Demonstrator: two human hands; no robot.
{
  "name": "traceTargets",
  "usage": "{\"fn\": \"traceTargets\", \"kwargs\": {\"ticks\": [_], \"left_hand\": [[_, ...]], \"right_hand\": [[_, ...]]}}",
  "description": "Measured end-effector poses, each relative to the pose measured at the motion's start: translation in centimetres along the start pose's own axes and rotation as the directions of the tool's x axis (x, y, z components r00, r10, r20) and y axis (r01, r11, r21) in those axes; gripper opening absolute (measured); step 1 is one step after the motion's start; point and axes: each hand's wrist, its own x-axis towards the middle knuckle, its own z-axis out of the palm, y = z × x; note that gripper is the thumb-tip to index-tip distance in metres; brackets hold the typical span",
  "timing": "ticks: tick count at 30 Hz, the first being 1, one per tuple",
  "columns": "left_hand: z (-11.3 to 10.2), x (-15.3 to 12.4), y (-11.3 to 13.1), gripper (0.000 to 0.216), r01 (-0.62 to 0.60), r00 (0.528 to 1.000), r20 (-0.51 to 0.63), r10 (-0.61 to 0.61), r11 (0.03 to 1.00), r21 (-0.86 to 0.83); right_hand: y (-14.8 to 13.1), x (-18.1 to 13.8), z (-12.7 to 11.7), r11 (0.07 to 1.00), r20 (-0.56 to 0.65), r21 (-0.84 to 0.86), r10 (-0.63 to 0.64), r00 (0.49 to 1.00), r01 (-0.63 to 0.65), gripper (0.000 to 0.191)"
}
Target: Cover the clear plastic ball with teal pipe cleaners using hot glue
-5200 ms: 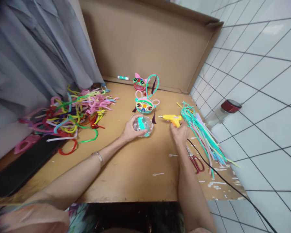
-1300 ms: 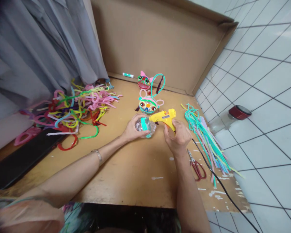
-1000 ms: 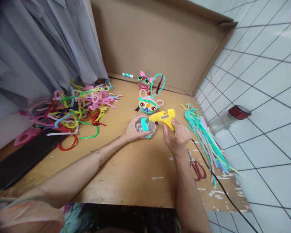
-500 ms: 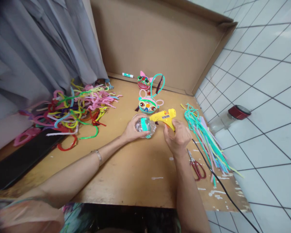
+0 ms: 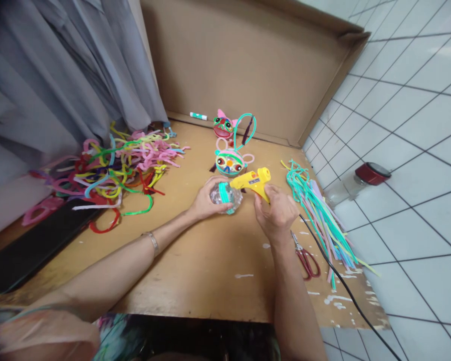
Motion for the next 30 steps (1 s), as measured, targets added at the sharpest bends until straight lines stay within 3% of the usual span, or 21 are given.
{"fn": "traceTargets", "kwargs": {"ticks": [9,30], "left_hand": [[-0.1,0.1,0.0,0.065,-0.017,1.000,0.011,0.017,1.000,0.017],[0.0,0.1,-0.2,0.064,-0.040,0.999,0.006,0.040,0.999,0.013]], "right_hand": [[-0.3,0.9,-1.0,0.999,0.031,0.020,-0.050,0.998,0.049,0.029],[-0.5,0.4,-1.0,0.999,0.057,0.042,-0.013,0.998,0.011,0.027]]}}
